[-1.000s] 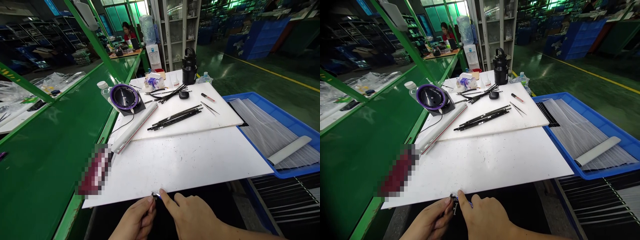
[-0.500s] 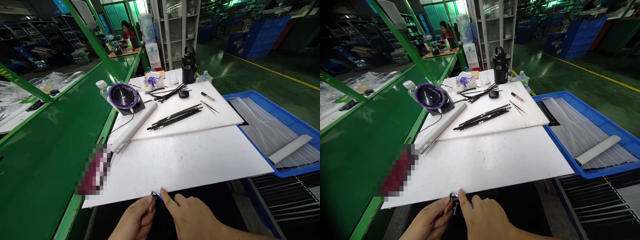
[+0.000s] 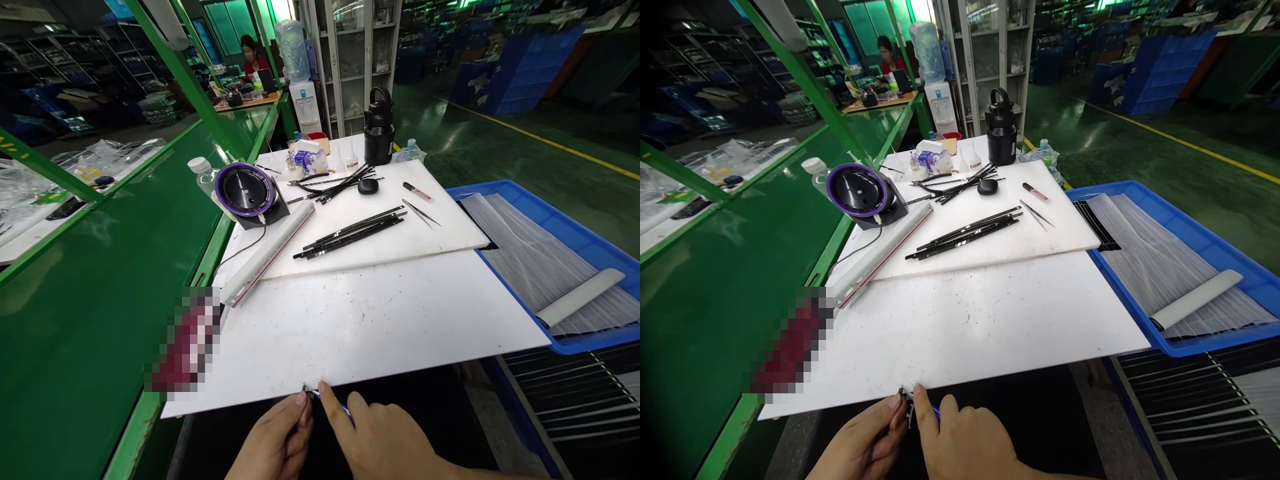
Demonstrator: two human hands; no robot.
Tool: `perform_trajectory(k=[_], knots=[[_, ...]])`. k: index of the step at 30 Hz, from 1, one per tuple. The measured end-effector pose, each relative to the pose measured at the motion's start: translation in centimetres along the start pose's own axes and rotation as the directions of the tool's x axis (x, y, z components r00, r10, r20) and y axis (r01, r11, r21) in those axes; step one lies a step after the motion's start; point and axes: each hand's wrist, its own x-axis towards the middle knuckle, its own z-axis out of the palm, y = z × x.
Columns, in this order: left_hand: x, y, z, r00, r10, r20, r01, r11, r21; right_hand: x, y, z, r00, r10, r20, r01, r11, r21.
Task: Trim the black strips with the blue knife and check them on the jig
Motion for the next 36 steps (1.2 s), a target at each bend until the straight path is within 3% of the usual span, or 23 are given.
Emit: perform_trajectory(k=[8, 21, 29, 36], knots=[[0.8, -0.1, -2.1, 0.995, -0.035, 0.097, 0.026, 0.996, 0.086, -0.1, 1.6, -2.1, 1.000, -0.010, 0.004, 0.009, 0.986, 0.165], [0.8, -0.5, -2.4, 0.995, -0.028, 0.093, 0.020, 0.996, 0.087, -0.1, 1.8, -1.8, 0.998, -0.061, 0.025, 0.059, 0.995, 0.080], [0.6, -0.6, -2.1, 0.997, -0.020, 0.081, 0.013, 0.996, 0.088, 0.0, 2.0, -2.6, 0.996, -0.031, 0.078, 0.013, 0.975, 0.221], [0.7, -0.5, -1.7, 0.997, -0.009, 0.074, 0.002, 0.996, 0.088, -0.1, 1.7, -1.8, 0.999, -0.031, 0.037, 0.027, 0.992, 0.123]])
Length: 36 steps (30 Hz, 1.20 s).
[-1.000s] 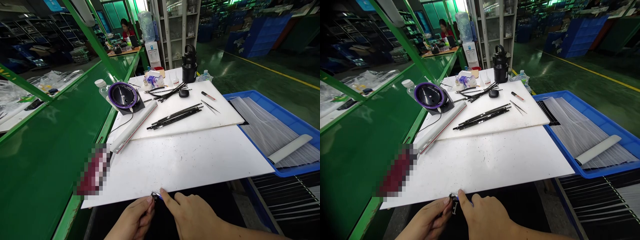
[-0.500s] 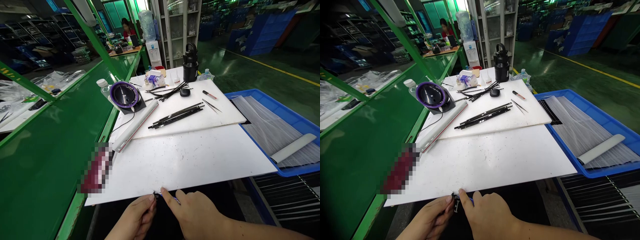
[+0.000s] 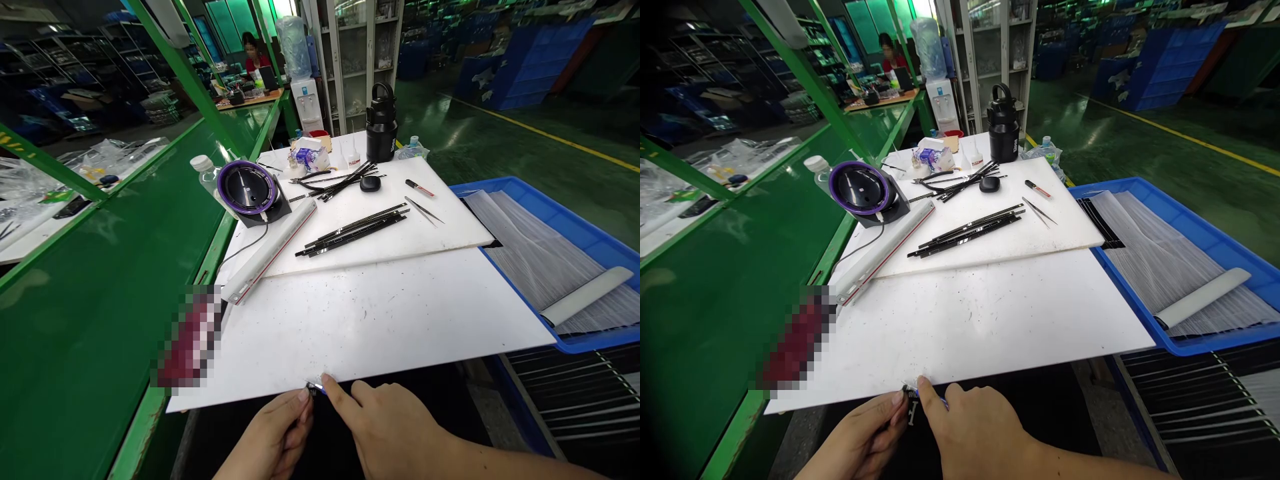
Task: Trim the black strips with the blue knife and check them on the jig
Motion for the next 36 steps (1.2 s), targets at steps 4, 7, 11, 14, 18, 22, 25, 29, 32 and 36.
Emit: perform_trajectory(k=[4, 7, 11, 14, 18, 22, 25, 29, 32, 36], knots=[[0.0, -0.1, -0.1, 1.000, 0.003, 0.000, -0.003, 1.000, -0.013, -0.1, -0.5, 1.0, 0.998, -0.014, -0.056, 0.009, 0.997, -0.082], [0.0, -0.1, -0.3, 1.000, -0.010, 0.020, 0.011, 0.999, -0.031, -0.1, -0.6, 0.8, 0.999, 0.011, -0.032, -0.013, 0.998, -0.059], [0.0, 0.2, -0.5, 1.000, -0.003, 0.026, 0.003, 1.000, -0.017, -0.3, 0.0, -0.3, 0.999, 0.040, -0.004, -0.039, 0.995, 0.093], [0.0, 0.2, -0.5, 0.999, 0.001, 0.033, -0.001, 1.000, -0.001, -0.4, 0.4, -0.8, 0.998, 0.031, -0.048, -0.021, 0.981, 0.191], [0.1, 0.3, -0.4, 0.999, 0.010, 0.039, -0.010, 1.000, 0.002, -0.4, 0.5, -0.8, 0.999, 0.021, -0.049, -0.012, 0.982, 0.190], [-0.1, 0.3, -0.2, 1.000, 0.016, 0.025, -0.016, 1.000, 0.021, -0.1, 0.3, -0.8, 1.000, 0.023, -0.007, -0.022, 0.991, 0.132], [-0.1, 0.3, -0.1, 1.000, 0.022, 0.011, -0.022, 0.999, 0.038, 0.0, 0.1, -0.9, 1.000, 0.020, 0.007, -0.021, 0.997, 0.070], [-0.1, 0.2, -0.1, 1.000, 0.016, 0.000, -0.016, 0.999, 0.030, -0.1, -0.1, -0.7, 1.000, 0.014, -0.006, -0.014, 1.000, 0.007], [0.0, 0.2, -0.1, 1.000, 0.017, -0.001, -0.017, 0.999, 0.028, -0.2, -0.2, -0.2, 0.999, 0.002, -0.038, -0.003, 0.999, -0.032], [0.0, 0.2, -0.2, 1.000, 0.014, 0.007, -0.014, 1.000, 0.011, -0.3, -1.0, 0.8, 0.999, 0.007, -0.052, -0.012, 0.995, -0.099]])
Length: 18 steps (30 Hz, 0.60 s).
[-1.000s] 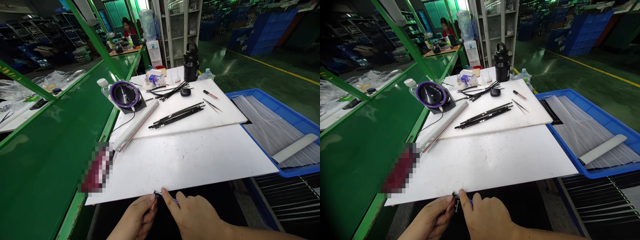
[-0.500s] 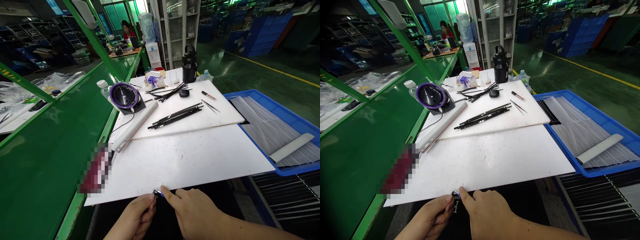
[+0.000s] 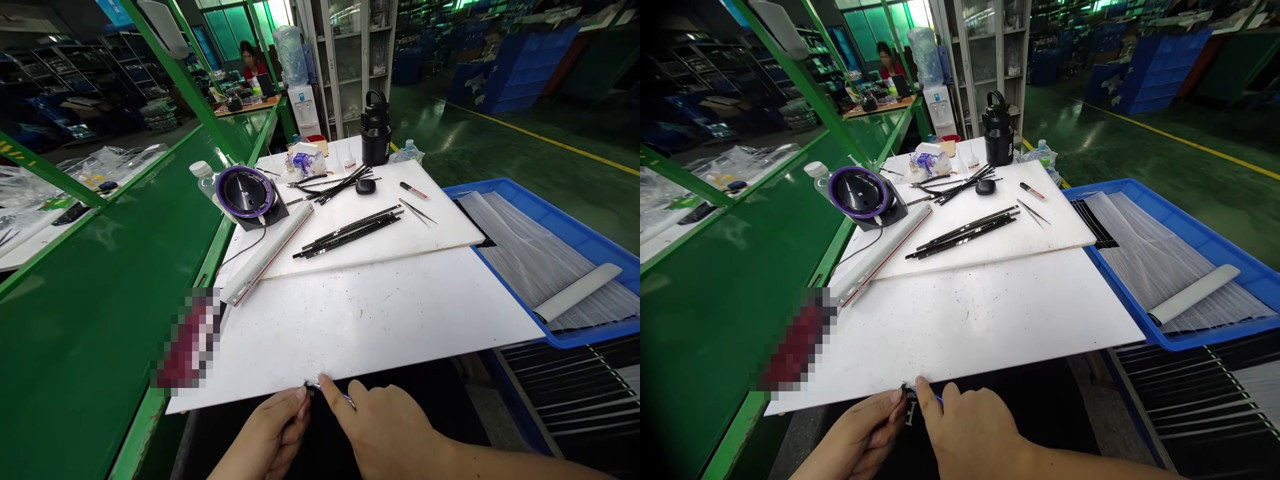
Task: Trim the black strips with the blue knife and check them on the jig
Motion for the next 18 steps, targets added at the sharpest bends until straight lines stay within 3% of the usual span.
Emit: perform_trajectory(k=[5, 14, 18], knots=[[0.0, -0.1, -0.5, 0.999, -0.019, 0.028, 0.021, 0.998, -0.054, 0.0, -0.6, 0.5, 0.999, 0.045, 0.028, -0.044, 0.999, -0.028], [-0.1, -0.2, -0.4, 1.000, -0.003, 0.020, 0.004, 0.999, -0.034, -0.4, 0.9, -0.7, 0.999, 0.052, -0.009, -0.049, 0.979, 0.196], [-0.1, -0.1, -0.3, 1.000, -0.006, 0.019, 0.006, 0.999, -0.039, -0.2, 0.7, -1.1, 0.999, 0.038, 0.030, -0.043, 0.987, 0.157]])
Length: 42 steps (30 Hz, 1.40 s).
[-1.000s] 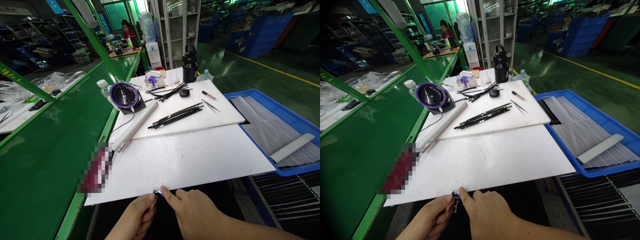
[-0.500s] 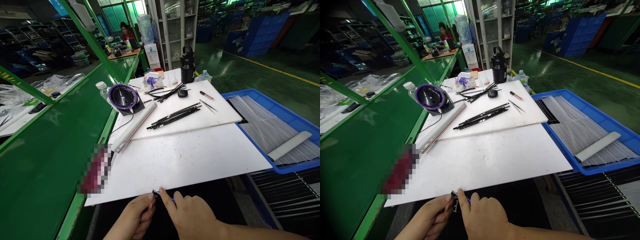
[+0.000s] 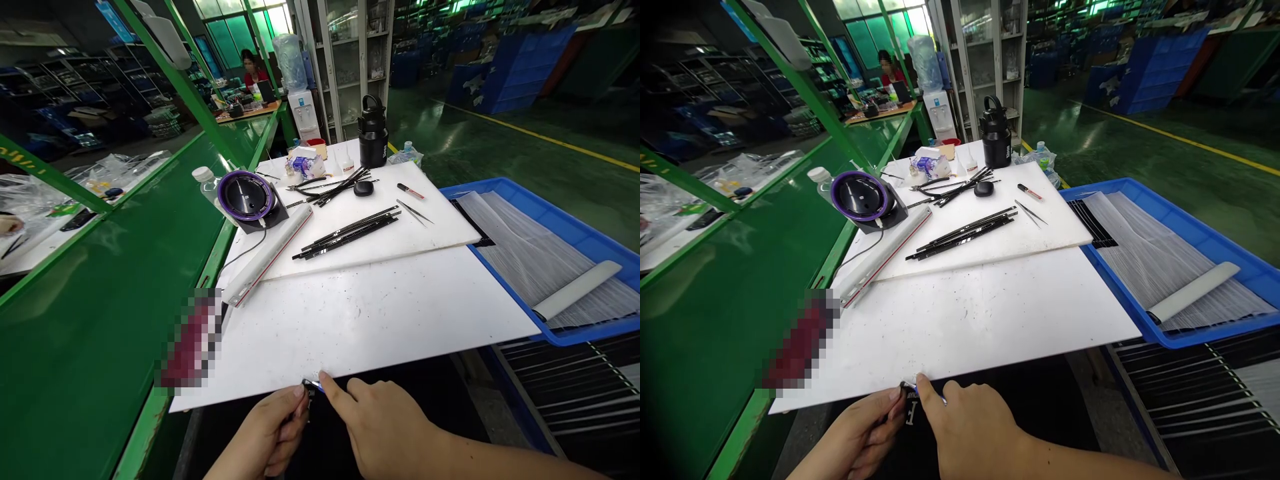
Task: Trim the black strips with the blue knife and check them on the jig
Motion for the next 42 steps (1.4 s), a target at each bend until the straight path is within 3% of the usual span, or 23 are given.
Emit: perform_trajectory(k=[9, 15, 19, 31, 42], knots=[[-0.1, -0.1, 0.0, 1.000, 0.006, 0.006, -0.006, 1.000, 0.007, 0.2, -0.7, 0.9, 0.999, -0.012, 0.035, 0.016, 0.992, -0.125], [-1.5, 0.3, 1.0, 1.000, 0.028, -0.007, -0.028, 0.999, -0.039, -0.9, 0.9, 0.1, 0.997, 0.042, -0.064, -0.034, 0.991, 0.128], [-1.1, 0.3, 1.4, 1.000, -0.013, -0.016, 0.011, 0.990, -0.142, -1.0, 1.3, -0.1, 0.996, 0.064, -0.062, -0.049, 0.976, 0.214], [-0.7, 0.3, 2.4, 0.998, -0.018, -0.066, 0.008, 0.989, -0.150, 0.1, 0.2, -0.4, 1.000, 0.017, 0.005, -0.018, 0.992, 0.122], [-0.4, -0.2, 2.6, 0.996, 0.004, -0.093, -0.020, 0.985, -0.170, 0.5, -0.9, 0.1, 0.998, 0.013, 0.067, -0.008, 0.997, -0.081]])
